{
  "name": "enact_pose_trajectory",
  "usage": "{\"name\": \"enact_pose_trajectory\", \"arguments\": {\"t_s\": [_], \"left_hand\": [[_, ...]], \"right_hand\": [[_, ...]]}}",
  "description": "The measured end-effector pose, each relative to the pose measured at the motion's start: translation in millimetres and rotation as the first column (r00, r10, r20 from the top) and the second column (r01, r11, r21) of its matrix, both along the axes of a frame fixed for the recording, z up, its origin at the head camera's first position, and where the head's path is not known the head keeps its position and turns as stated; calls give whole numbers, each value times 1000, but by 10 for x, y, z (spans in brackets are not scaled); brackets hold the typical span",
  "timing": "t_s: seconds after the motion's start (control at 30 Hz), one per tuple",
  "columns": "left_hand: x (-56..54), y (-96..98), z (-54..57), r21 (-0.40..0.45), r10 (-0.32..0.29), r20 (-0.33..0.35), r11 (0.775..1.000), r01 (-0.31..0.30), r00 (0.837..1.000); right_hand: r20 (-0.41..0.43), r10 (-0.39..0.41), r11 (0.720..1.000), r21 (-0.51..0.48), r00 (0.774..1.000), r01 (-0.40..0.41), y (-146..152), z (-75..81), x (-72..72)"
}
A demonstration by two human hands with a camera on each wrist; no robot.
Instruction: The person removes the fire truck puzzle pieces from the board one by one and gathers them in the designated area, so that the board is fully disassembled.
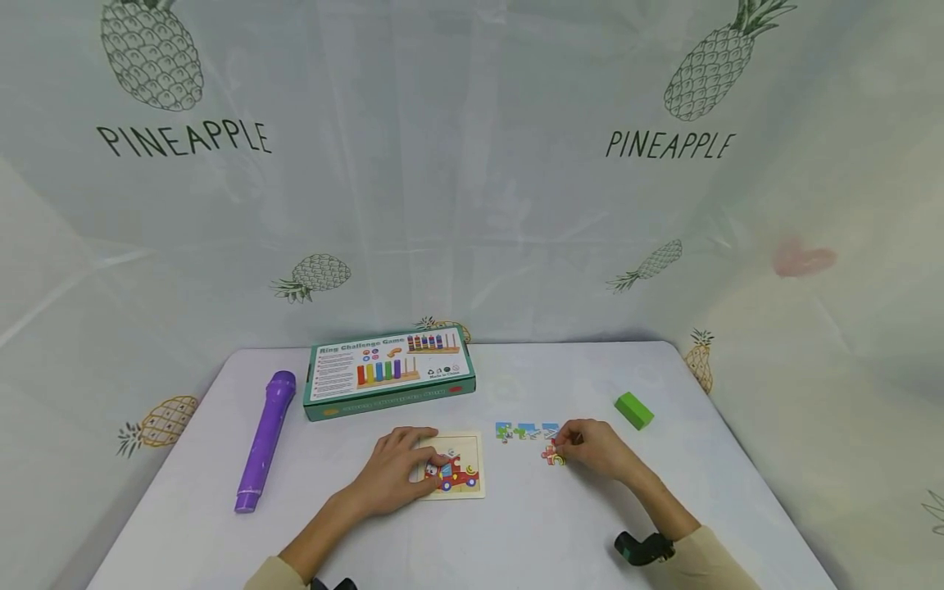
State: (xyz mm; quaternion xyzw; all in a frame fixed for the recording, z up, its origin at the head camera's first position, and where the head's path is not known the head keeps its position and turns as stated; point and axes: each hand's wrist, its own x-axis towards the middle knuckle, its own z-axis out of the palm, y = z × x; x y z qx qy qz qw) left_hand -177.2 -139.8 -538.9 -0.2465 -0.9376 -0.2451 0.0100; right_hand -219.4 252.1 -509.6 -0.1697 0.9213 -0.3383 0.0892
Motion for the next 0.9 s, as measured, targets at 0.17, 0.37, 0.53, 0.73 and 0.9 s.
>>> {"name": "enact_pose_trajectory", "arguments": {"t_s": [0.17,0.37,0.53,0.73,0.9], "left_hand": [[3,3,9,-1,0,0,1000,0,1000],[0,-8,-19,-6,-4,-19,1000,4,1000],[-1,-28,-39,-12,-16,-27,1000,15,1000],[-14,-42,-34,-25,-25,-20,999,24,999],[-24,-37,-25,-29,-14,-25,999,13,1000]], "right_hand": [[5,-11,1000,11,1000,11,-14,4,0],[-1,-26,999,29,1000,26,-23,0,-5],[2,-24,999,20,1000,24,-26,-3,-7],[-2,-12,1000,-10,1000,12,-108,32,-29],[-17,6,999,-50,1000,-6,-297,85,-62]]}}
